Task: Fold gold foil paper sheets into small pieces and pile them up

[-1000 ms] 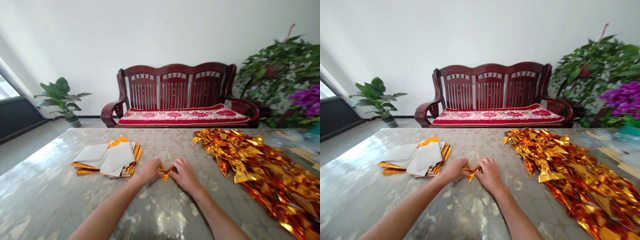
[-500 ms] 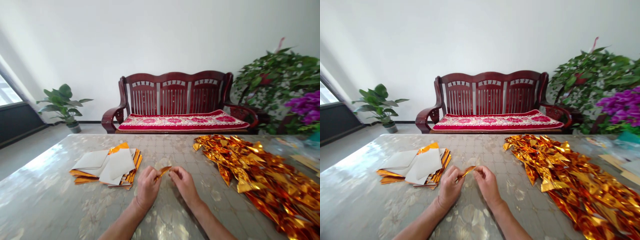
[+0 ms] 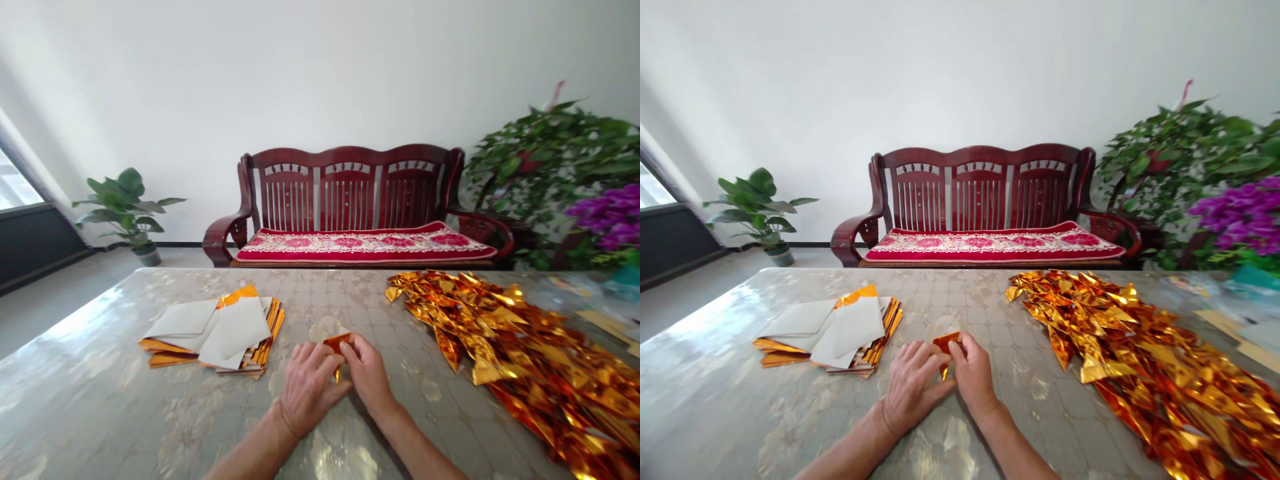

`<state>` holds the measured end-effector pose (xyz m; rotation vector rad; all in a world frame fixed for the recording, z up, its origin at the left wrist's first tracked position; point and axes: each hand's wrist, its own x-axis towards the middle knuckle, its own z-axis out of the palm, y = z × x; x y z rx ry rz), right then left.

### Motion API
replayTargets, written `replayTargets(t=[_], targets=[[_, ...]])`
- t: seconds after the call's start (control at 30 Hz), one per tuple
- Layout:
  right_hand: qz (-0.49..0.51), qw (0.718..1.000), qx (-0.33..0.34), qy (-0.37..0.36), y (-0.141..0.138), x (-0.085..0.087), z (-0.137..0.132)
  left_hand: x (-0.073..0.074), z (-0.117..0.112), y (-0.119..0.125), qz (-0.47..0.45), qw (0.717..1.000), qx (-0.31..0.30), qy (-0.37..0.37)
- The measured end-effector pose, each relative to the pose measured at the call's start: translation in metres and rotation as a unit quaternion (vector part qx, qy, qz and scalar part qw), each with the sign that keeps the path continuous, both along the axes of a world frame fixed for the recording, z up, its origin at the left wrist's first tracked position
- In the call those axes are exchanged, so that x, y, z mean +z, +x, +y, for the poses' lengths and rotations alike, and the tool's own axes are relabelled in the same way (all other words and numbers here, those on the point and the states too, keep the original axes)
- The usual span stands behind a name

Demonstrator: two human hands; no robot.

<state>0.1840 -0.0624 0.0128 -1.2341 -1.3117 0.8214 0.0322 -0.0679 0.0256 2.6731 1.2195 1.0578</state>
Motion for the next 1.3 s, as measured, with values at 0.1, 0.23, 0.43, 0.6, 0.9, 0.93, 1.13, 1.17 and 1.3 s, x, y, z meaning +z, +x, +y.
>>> replayTargets(t=[0.1,0.23,0.43,0.6,0.9,0.93,1.13,1.17,1.3], targets=[[-0.061,0.998,0.013,-0.003,0.005,0.001,0.0,0.0,0.005,0.0,-0.162,0.983,0.016,-0.08],[-0.104,0.992,0.075,-0.001,0.006,0.006,-0.003,-0.011,0.024,0.002,-0.416,0.855,0.051,-0.305],[-0.136,0.985,0.108,-0.006,0.005,0.007,-0.005,-0.018,0.031,0.004,-0.486,0.697,-0.051,-0.525],[-0.181,0.981,0.076,0.005,0.005,0.003,-0.004,-0.016,0.025,0.005,-0.508,0.692,-0.046,-0.511],[-0.304,0.95,0.044,0.047,0.007,0.001,-0.007,-0.017,0.024,0.007,-0.456,0.758,-0.01,-0.467],[-0.314,0.947,0.04,0.051,0.006,0.001,-0.008,-0.016,0.024,0.008,-0.447,0.768,-0.006,-0.459],[-0.3,0.953,0.008,0.04,0.001,0.004,-0.008,-0.016,0.024,0.006,-0.443,0.812,0.04,-0.379],[-0.291,0.956,0.002,0.033,0.001,0.004,-0.008,-0.017,0.025,0.005,-0.445,0.816,0.046,-0.366],[-0.261,0.965,0.008,0.032,0.003,-0.002,-0.004,-0.023,0.028,0.002,-0.442,0.819,0.036,-0.365]])
